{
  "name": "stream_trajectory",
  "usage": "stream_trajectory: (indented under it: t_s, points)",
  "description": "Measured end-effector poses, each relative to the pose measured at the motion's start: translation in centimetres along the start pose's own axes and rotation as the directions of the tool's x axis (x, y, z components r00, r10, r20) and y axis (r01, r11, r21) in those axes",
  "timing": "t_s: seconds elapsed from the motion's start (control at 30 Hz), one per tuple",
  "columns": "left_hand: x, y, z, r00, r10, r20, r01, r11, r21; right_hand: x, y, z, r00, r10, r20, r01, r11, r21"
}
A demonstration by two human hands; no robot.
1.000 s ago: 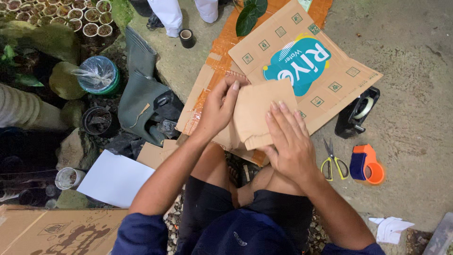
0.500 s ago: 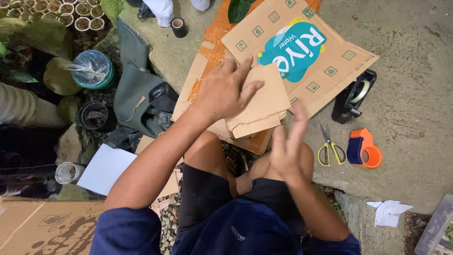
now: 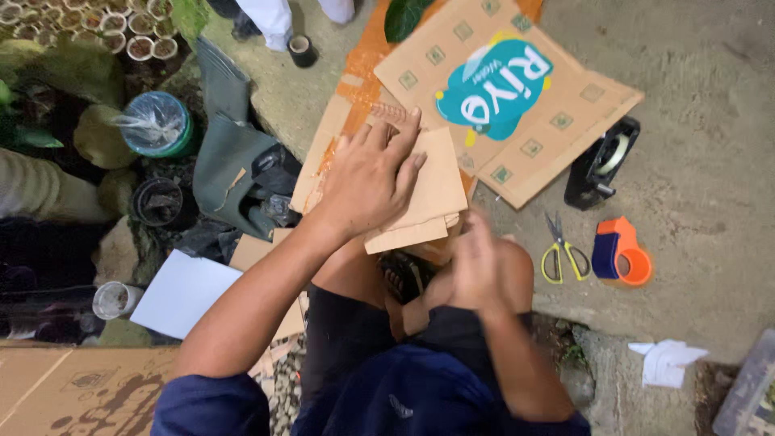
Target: The person cuts a large cardboard sheet into smaller pieces using scissors, then folds and assembles them into a small rectangular box. They secure the box's seams and flaps using a handheld tape dispenser.
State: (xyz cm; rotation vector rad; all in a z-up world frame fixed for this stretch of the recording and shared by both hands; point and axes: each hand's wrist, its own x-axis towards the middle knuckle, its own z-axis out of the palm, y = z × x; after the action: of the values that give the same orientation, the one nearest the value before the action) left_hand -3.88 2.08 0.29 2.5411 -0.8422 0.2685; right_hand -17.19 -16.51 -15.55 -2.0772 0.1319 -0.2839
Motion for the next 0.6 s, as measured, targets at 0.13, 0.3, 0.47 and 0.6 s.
stream_trajectory:
  t_s: [0.13, 0.3, 0.47, 0.6]
  points:
    - [-0.2, 0.5, -0.9, 0.999, -0.015, -0.05, 0.012, 0.998, -0.069, 0.3, 13.1, -6.2, 0.916, -0.084, -0.392, -0.024, 0.965, -0.262]
    - [-0.8, 1.5, -0.8, 0.987, -0.032, -0.158, 0.006, 0.987, -0.163, -4.3, 24.0, -8.4, 0.976, 0.023, -0.215, -0.167, 0.713, -0.681]
    - [-1.0, 1.9, -1.3, 0.994, -0.076, -0.075, 0.059, 0.975, -0.215, -5.8, 26.8, -8.2, 0.966, -0.049, -0.255, -0.145, 0.715, -0.684]
    - [-1.3, 1.5, -2.4, 0.999, 0.039, -0.03, -0.044, 0.982, -0.186, -5.1, 27.3, -9.5, 0.937, 0.242, -0.25, -0.345, 0.556, -0.756]
